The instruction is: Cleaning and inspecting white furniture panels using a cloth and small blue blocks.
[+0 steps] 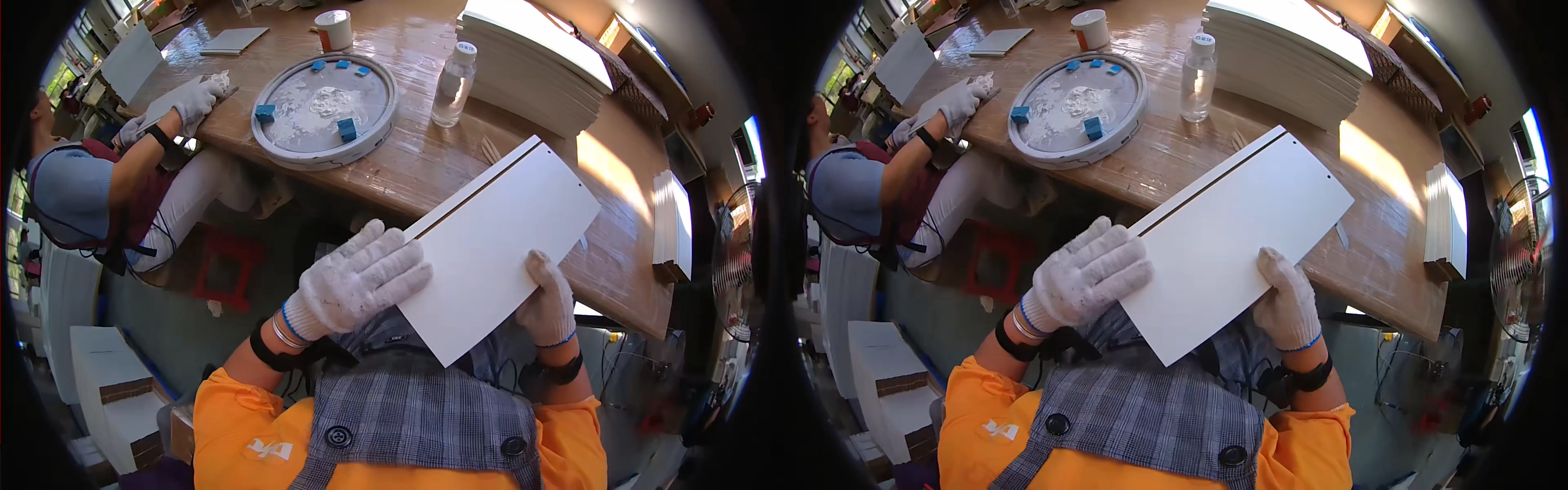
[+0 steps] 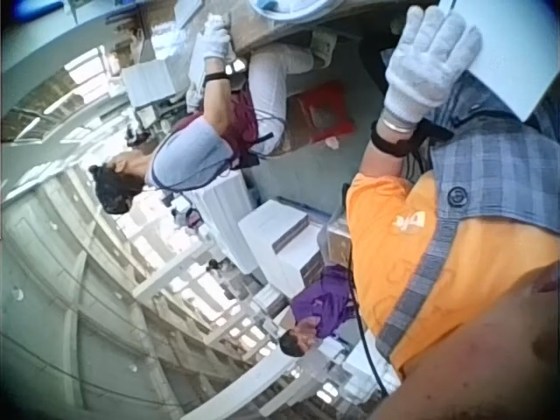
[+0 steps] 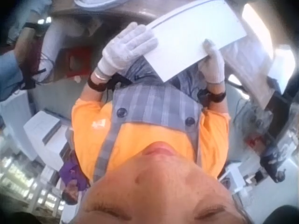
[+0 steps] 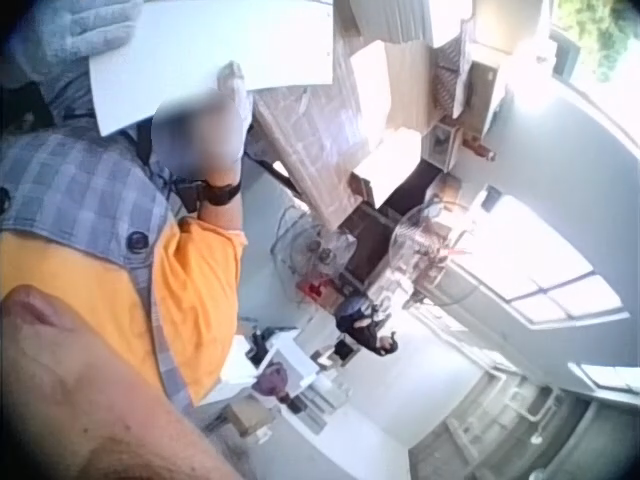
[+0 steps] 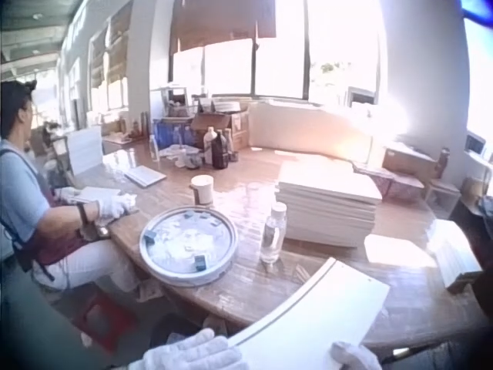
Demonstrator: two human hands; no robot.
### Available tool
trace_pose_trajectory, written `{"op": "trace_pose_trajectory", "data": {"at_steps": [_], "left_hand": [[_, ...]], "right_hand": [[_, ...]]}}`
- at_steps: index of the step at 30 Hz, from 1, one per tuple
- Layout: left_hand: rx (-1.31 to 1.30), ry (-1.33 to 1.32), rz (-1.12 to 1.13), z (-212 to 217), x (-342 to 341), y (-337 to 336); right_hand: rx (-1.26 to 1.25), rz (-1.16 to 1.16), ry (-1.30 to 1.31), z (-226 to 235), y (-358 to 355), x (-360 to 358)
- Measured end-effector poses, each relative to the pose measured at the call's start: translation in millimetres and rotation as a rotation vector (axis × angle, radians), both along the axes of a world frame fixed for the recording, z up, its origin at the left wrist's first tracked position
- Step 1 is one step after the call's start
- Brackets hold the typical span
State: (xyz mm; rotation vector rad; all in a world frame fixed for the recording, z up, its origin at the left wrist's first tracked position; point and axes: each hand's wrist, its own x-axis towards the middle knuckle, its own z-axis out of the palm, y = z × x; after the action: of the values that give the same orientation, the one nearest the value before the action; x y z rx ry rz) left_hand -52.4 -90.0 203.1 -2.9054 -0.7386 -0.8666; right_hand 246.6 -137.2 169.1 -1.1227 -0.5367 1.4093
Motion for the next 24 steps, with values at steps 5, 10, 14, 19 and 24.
{"op": "trace_pose_trajectory", "data": {"at_steps": [5, 10, 14, 19, 24], "left_hand": [[-0.282, -0.288, 0.202, -20.4, -12.5, 7.8], [-1.005, -0.670, 0.216, -16.4, -0.5, 1.8], [-1.505, -0.745, 0.130, -2.4, 10.6, 8.6], [-1.727, -0.462, 0.055, 8.8, 39.5, 14.3], [-1.926, -0.378, -0.081, 1.9, 69.0, 11.2]], "right_hand": [[0.012, 0.043, 0.050, 19.0, -2.5, 30.9], [0.070, 0.000, 0.097, 16.7, -1.8, 45.3], [0.079, 0.082, 0.075, 19.7, -4.2, 51.0], [0.063, 0.103, 0.063, 7.1, -7.2, 55.3], [0.191, 0.189, -0.528, -4.4, -12.2, 71.0]]}}
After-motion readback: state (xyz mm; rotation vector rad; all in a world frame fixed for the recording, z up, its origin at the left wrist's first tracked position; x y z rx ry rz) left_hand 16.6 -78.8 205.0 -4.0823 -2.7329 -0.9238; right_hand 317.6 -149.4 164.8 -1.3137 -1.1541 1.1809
